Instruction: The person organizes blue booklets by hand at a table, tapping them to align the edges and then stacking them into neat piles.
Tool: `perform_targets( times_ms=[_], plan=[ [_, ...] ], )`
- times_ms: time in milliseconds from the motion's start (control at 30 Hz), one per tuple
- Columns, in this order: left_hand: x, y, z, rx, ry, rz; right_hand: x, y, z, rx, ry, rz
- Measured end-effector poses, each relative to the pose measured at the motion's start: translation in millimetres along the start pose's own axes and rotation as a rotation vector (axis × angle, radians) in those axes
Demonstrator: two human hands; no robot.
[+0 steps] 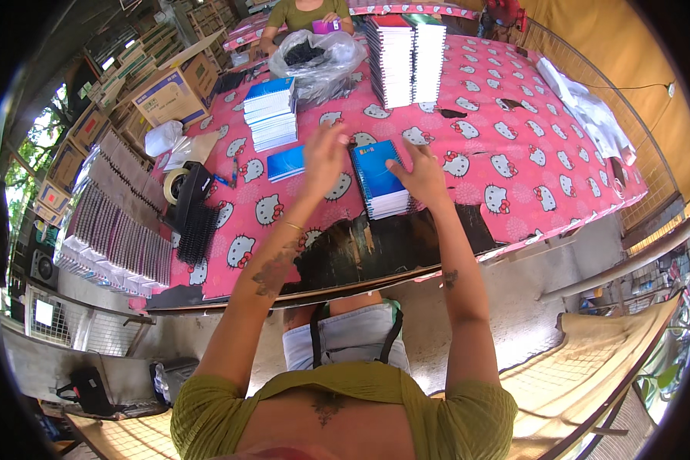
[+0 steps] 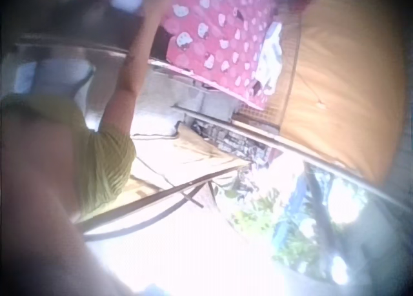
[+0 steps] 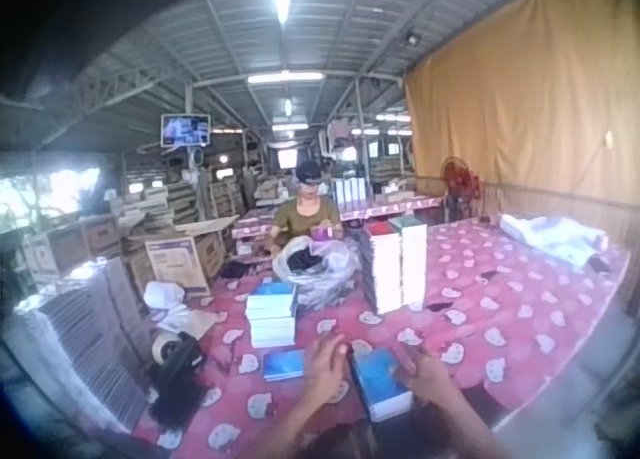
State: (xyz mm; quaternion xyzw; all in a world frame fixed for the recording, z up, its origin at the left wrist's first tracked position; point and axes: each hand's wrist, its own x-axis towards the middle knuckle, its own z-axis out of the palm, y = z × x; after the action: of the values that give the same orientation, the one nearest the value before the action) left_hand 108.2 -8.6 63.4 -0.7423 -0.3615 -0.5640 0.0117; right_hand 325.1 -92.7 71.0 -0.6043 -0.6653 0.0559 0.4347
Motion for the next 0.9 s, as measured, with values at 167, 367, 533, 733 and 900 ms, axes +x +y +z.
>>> perform_targets(
  times_ms=[167, 367, 533, 733, 900],
  plan=[
    [-29, -100, -97, 0.346, -0.407, -0.062, -34, -81, -34, 0.155, 0.226, -0.14],
    [-63, -105, -112, 0.445, -0.376, 0.199, -82, -117, 13, 0.527, -0.329, -0.176],
    [-74, 4, -164, 0.361, -0.4, 0.151, -106, -127, 52, 0.384, -0.023, -0.23],
    [-120, 48, -175, 0.206, -0.081, -0.01, -128, -82, 92, 0.636, -0.278, 0.099],
    [-128, -79, -263, 0.96, -0.044, -0.335, -125, -83, 94, 0.966, -0.391, 0.224]
  ],
)
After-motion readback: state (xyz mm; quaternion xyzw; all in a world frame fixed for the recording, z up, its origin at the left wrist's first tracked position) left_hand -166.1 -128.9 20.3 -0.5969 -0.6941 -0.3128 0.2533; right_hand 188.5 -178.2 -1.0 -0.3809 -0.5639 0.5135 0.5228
